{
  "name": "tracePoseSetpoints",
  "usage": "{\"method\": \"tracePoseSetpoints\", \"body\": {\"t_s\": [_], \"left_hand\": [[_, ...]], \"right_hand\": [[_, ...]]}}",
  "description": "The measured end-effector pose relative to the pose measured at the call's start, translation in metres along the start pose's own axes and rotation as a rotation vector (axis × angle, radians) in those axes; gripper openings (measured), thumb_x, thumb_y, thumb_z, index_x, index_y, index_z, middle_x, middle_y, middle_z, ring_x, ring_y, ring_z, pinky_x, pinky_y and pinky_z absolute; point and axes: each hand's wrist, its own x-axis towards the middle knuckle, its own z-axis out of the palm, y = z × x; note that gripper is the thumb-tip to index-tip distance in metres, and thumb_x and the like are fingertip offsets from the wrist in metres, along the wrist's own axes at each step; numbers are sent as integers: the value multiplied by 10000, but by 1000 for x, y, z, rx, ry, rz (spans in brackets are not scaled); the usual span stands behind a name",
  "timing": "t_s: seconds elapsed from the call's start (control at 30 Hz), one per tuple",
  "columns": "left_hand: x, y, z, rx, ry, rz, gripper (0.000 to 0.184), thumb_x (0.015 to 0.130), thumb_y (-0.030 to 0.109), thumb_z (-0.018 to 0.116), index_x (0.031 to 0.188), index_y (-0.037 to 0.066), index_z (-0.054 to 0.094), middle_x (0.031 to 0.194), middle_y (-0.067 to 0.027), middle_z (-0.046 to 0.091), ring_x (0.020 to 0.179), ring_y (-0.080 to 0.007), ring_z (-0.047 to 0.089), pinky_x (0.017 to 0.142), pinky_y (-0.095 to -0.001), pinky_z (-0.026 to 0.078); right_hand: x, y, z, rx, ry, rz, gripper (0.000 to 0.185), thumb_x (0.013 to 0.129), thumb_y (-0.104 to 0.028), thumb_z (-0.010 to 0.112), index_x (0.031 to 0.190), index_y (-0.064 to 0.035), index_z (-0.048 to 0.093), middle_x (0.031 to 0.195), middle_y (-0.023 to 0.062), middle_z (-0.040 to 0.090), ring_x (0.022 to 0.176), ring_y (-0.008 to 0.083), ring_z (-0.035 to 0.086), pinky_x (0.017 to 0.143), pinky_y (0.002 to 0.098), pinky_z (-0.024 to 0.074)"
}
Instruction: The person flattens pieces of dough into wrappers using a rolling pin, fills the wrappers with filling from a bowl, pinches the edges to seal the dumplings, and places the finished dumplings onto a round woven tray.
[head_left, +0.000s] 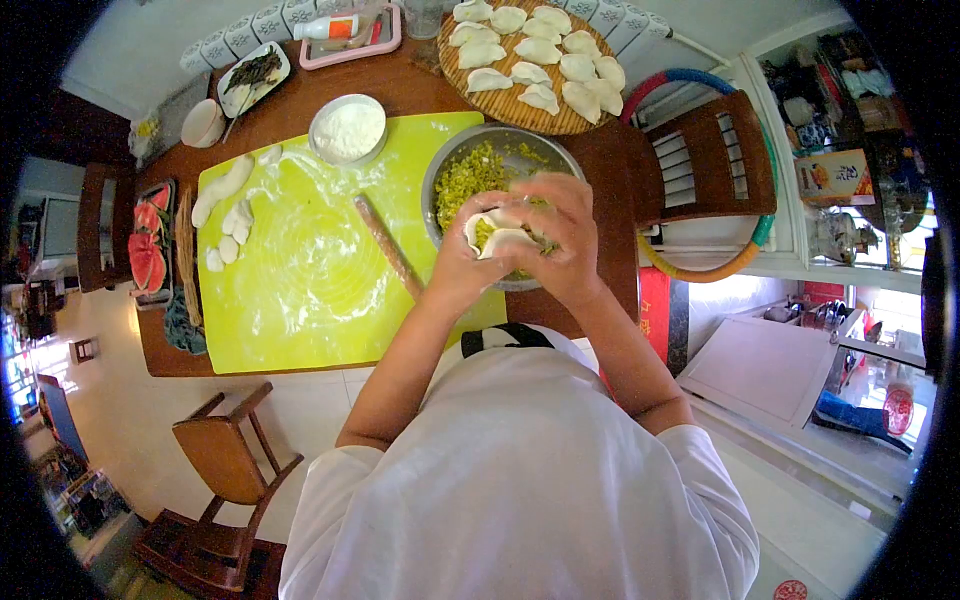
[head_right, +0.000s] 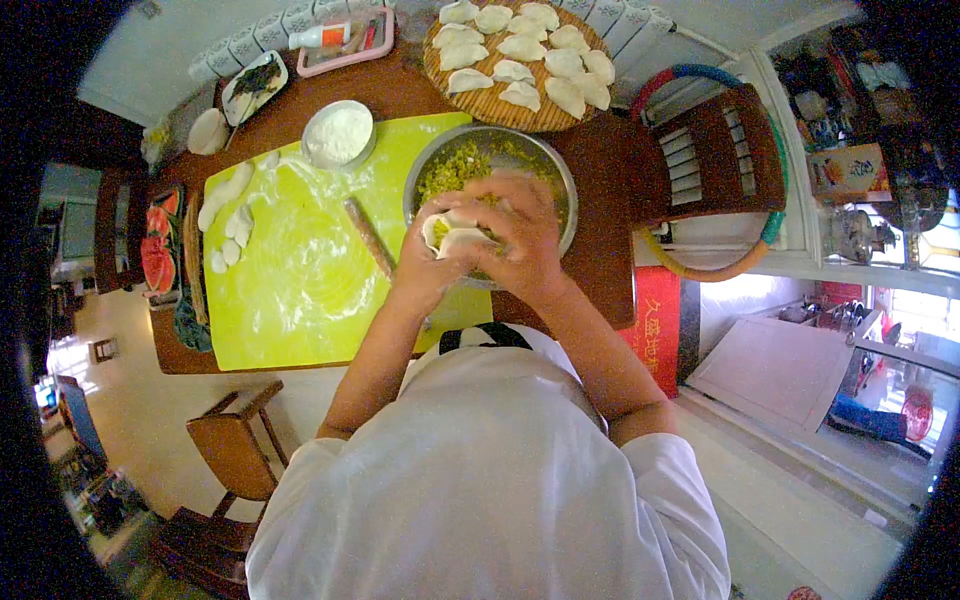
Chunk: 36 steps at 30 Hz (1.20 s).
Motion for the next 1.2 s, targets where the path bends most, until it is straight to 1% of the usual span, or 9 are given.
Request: {"method": "tracePoseSetpoints", "body": {"t_s": [0.07,0.13,0.2,0.4,0.63,0.87,1.03,1.13,1.2], "left_hand": [[1,2,2,-211,-21,-29,622,648,-31,643,1224,68,429,1132,-82,524,1068,-190,523,884,-304,452],[1,8,4,-422,-45,-59,620,648,-26,648,1219,73,428,1140,-82,519,1074,-202,528,883,-315,464],[-3,16,7,-625,-48,-111,630,644,-60,642,1220,68,421,1148,-62,508,1069,-195,525,913,-328,446],[-6,16,6,-692,-67,-174,630,616,-116,544,1208,65,423,1143,-56,489,1074,-194,513,917,-322,433],[-4,21,7,-692,-126,-202,602,627,-106,541,1193,66,428,1122,-49,499,1061,-178,512,902,-306,429],[1,23,3,-422,-187,-190,619,672,-85,558,1250,66,394,1131,-27,495,1052,-139,496,903,-281,407],[0,35,12,-313,-96,-222,659,663,-75,554,1284,48,369,1174,-31,482,1075,-124,477,917,-274,388],[3,31,11,-177,-146,-117,659,668,-40,558,1293,49,369,1191,-41,473,1088,-142,468,920,-294,392],[3,31,10,354,-137,35,646,678,12,588,1286,34,369,1165,-97,507,1058,-221,521,900,-331,415]], "right_hand": [[6,-5,-2,23,22,65,530,593,-380,768,1047,-140,636,1148,85,558,1079,314,498,928,439,359],[8,-4,-2,95,-40,133,775,604,-486,733,1235,-88,522,1312,133,440,1188,338,412,997,453,288],[6,2,4,78,-74,122,771,639,-489,691,1255,-65,500,1321,145,434,1190,331,407,1008,438,274],[7,2,6,62,-105,71,693,705,-430,633,1260,-41,492,1333,157,425,1195,318,398,1016,428,258],[3,4,4,-34,-171,-32,624,770,-385,598,1289,-65,463,1320,166,421,1204,348,401,1015,469,269],[1,-4,1,-113,-153,-14,585,842,-379,509,1312,-47,410,1329,154,431,1203,341,415,1020,480,279],[1,1,-1,-192,-196,-164,410,853,-243,486,1214,-50,511,1284,145,491,1190,299,463,1042,471,282],[3,1,-3,-148,-160,-163,365,826,-191,509,1161,-54,554,1253,144,521,1145,294,510,1027,471,315],[-1,7,-3,-145,-124,-172,354,827,-177,510,1155,-51,559,1230,148,537,1115,304,530,998,458,352]]}}
